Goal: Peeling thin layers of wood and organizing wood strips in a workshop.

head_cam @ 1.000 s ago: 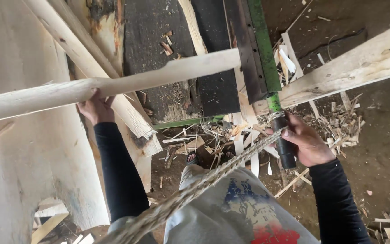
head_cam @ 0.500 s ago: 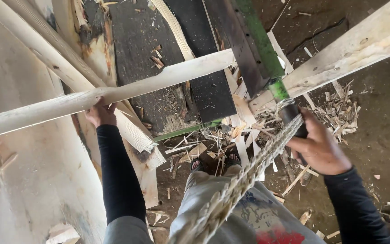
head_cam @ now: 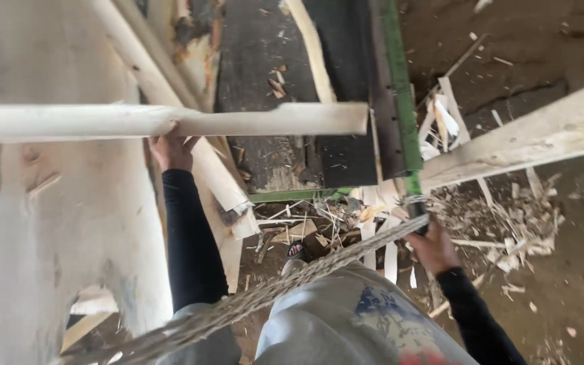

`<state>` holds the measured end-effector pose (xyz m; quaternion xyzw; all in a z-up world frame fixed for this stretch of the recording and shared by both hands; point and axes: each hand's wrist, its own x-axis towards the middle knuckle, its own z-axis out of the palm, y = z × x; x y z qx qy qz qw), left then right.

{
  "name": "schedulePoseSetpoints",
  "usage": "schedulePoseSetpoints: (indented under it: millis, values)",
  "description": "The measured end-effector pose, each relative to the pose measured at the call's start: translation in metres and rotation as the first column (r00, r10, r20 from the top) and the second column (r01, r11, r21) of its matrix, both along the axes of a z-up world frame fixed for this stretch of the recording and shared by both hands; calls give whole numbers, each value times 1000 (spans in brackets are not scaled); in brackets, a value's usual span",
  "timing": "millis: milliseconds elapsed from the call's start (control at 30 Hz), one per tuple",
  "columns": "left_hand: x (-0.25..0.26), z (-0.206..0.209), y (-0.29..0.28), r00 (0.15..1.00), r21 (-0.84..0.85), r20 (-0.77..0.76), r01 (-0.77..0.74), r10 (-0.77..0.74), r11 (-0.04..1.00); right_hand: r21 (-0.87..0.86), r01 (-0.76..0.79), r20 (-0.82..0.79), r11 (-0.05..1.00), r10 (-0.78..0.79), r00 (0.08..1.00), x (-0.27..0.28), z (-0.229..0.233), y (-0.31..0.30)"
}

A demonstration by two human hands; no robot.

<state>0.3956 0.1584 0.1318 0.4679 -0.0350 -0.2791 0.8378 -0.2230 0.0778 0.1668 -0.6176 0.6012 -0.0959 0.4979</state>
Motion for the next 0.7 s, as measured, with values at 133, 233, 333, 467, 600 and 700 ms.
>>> schedulePoseSetpoints:
  millis: [133, 233, 333, 467, 600, 700]
  values:
    - [-14, 39, 11, 984, 141, 59, 159, -169, 977, 181, 158, 447, 971, -224, 866, -31, 24, 0]
    - [-20, 22, 12, 952, 186, 81, 276, -294, 943, 214, -35, 869, 976, -174, 463, -53, -14, -4]
    - [-39, -35, 7, 831, -61, 367, 470, -418, 880, 63, -195, 416, 979, 152, 897, -13, -26, 20]
    - [-95, -95, 17, 890, -233, 101, 456, -445, 859, -120, -592, -8, 797, 595, 804, -16, -121, 32]
    - [-174, -144, 7, 803, -464, -253, 389, -540, 796, 57, -529, 62, 846, 526, 848, -9, -108, 32]
    - [-202, -221, 1, 630, -612, -463, 282, -624, 739, 218, -457, 105, 862, 445, 890, -3, -95, 34]
